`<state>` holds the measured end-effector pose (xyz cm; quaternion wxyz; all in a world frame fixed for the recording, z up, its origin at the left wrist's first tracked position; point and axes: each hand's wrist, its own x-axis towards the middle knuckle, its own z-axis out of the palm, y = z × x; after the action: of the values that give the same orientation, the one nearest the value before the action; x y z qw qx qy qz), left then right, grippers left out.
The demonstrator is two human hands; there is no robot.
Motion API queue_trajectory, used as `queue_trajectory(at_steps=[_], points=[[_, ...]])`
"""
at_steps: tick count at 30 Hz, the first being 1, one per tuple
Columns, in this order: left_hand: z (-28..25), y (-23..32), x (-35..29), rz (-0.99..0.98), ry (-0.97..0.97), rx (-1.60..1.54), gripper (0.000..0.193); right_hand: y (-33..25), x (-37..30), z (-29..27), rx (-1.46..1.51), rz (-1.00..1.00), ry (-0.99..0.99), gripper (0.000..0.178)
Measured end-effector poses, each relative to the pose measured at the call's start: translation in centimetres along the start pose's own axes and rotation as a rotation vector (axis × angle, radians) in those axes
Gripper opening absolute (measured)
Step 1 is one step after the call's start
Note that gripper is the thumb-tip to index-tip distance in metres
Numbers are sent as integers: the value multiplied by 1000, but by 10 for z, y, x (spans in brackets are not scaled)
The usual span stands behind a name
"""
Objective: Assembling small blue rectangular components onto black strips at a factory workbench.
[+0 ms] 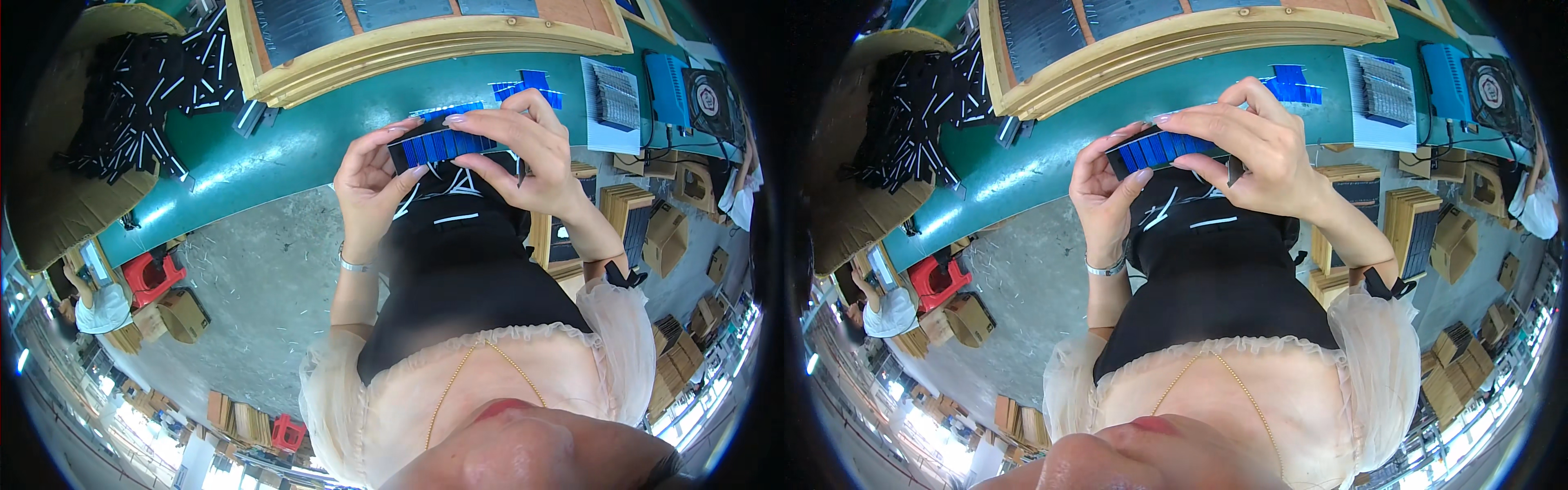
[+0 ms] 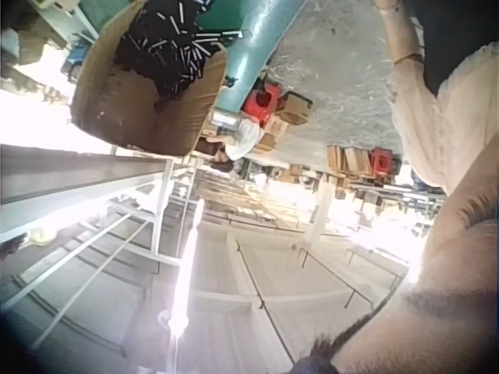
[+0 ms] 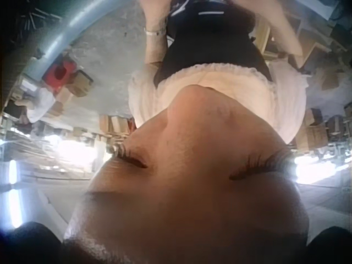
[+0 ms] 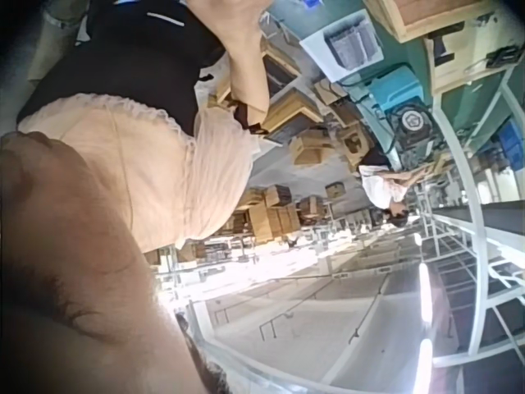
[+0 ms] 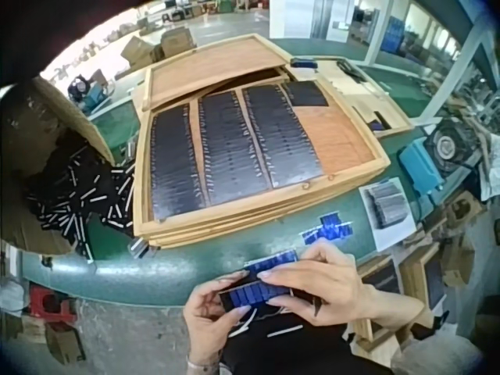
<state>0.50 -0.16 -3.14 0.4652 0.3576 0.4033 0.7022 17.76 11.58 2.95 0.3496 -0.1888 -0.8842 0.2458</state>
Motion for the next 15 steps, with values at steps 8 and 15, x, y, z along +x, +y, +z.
queue_trajectory(at_steps=[8, 15], points=[[0, -1, -1, 10, 8, 12, 49, 0, 0, -1, -16, -12, 10, 44], [1, 0, -1, 11, 10, 18, 49, -1, 0, -2, -46, -22, 11, 44]])
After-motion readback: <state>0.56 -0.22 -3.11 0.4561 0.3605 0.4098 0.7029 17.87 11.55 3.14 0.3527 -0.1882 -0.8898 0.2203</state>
